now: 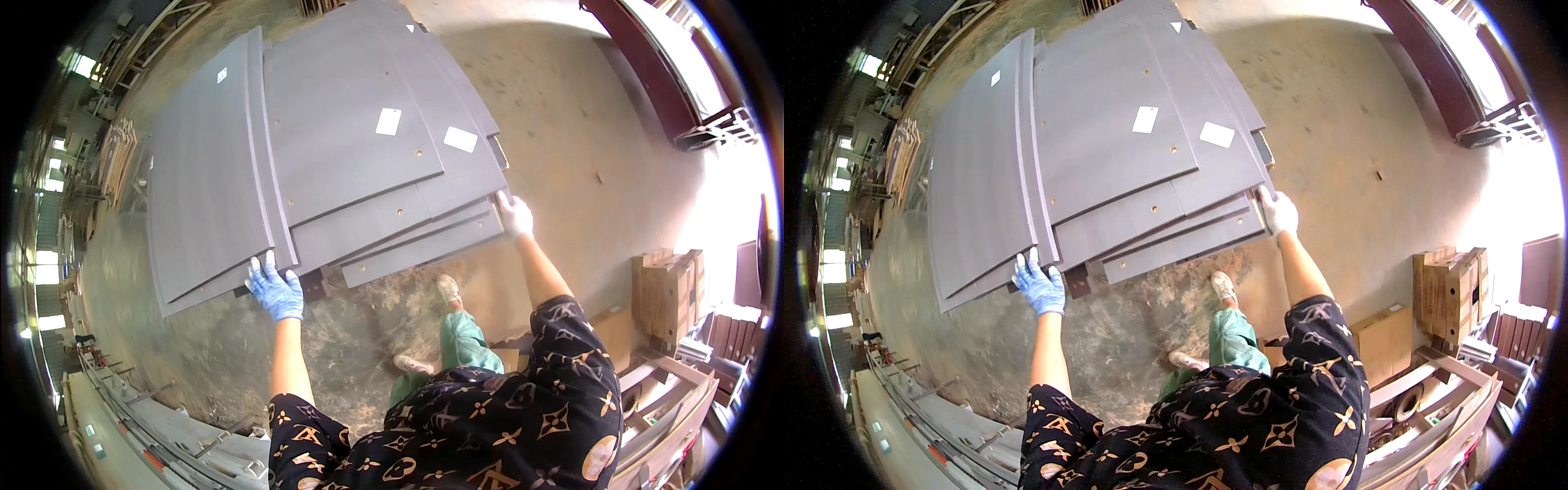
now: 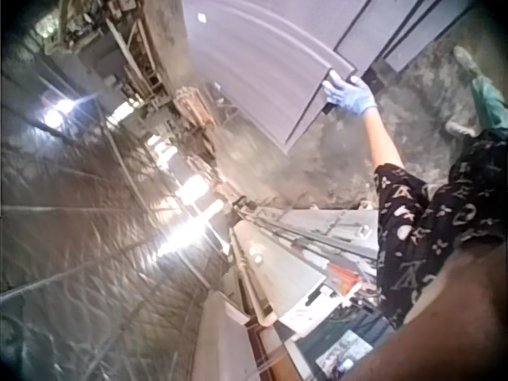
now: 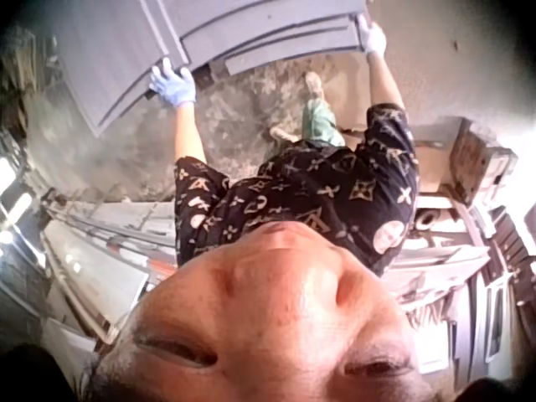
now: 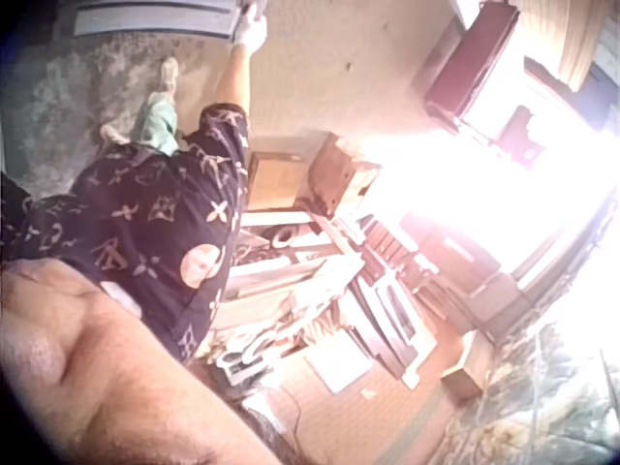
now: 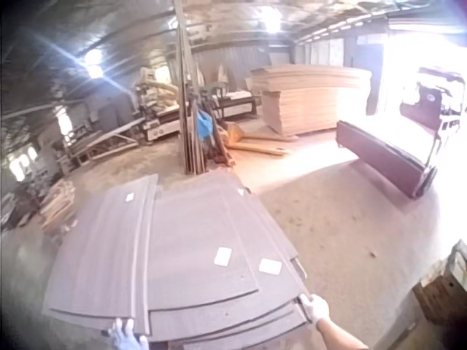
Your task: The person repeatedly picks up large, flat, grey panels from a stack and places them onto a conveyor belt. They then retrieve the panels from the other end of the conveyor and return them to the stack, repeating this cycle multiple times.
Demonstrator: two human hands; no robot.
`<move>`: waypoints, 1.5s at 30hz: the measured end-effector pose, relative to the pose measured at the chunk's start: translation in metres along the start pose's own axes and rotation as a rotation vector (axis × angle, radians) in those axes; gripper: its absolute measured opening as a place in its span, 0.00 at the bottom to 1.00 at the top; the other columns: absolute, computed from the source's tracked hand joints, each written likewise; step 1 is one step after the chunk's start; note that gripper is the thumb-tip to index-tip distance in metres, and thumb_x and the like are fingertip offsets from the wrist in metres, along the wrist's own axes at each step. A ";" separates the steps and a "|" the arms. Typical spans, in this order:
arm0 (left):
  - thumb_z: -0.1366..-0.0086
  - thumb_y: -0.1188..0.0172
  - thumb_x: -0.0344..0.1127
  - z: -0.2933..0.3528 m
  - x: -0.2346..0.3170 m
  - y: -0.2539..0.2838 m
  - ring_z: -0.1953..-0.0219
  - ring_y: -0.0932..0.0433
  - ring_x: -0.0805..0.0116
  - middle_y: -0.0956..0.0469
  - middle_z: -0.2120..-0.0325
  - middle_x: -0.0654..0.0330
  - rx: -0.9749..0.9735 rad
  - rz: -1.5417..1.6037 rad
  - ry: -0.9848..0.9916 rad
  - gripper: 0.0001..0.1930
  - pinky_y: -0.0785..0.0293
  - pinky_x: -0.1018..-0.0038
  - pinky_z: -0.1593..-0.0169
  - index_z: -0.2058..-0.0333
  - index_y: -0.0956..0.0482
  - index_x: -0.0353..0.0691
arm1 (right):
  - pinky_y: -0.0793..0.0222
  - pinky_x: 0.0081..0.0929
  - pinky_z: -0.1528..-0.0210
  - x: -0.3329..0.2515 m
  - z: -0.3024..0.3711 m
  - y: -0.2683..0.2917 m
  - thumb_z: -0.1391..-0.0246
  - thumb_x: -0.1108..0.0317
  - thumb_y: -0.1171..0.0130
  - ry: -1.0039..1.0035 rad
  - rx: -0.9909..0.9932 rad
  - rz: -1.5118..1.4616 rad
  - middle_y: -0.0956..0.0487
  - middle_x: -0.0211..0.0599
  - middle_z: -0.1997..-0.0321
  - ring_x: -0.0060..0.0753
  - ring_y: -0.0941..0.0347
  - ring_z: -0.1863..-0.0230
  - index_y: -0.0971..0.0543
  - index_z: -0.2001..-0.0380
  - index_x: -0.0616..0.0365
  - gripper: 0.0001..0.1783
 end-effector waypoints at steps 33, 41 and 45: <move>0.49 0.44 0.65 -0.032 0.246 0.054 0.38 0.49 0.38 0.45 0.41 0.37 -0.398 0.322 0.028 0.44 0.64 0.51 0.34 0.39 0.45 0.47 | 0.35 0.32 0.66 0.022 0.164 -0.048 0.41 0.47 0.53 -0.391 -0.523 -0.386 0.24 0.40 0.71 0.31 0.33 0.71 0.24 0.66 0.67 0.28; 0.52 0.40 0.61 -0.009 0.250 0.071 0.38 0.48 0.41 0.42 0.42 0.41 -0.337 0.268 0.091 0.45 0.63 0.49 0.35 0.39 0.45 0.48 | 0.26 0.29 0.68 0.033 0.152 -0.039 0.43 0.59 0.50 -0.336 -1.207 -0.628 0.23 0.45 0.59 0.37 0.23 0.64 0.27 0.56 0.61 0.18; 0.54 0.38 0.58 0.007 0.258 0.093 0.38 0.47 0.42 0.41 0.42 0.46 -0.380 0.259 0.154 0.46 0.63 0.49 0.35 0.38 0.45 0.48 | 0.34 0.29 0.80 -0.114 0.045 0.080 0.47 0.68 0.49 0.122 -0.752 -0.475 0.23 0.34 0.82 0.31 0.30 0.82 0.22 0.77 0.62 0.11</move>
Point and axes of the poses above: each hand's wrist, its own z-axis away from the middle knuckle, its own y-axis out of the back of the hand, x = y × z, the point moved 5 cm from there along -z, towards the middle knuckle
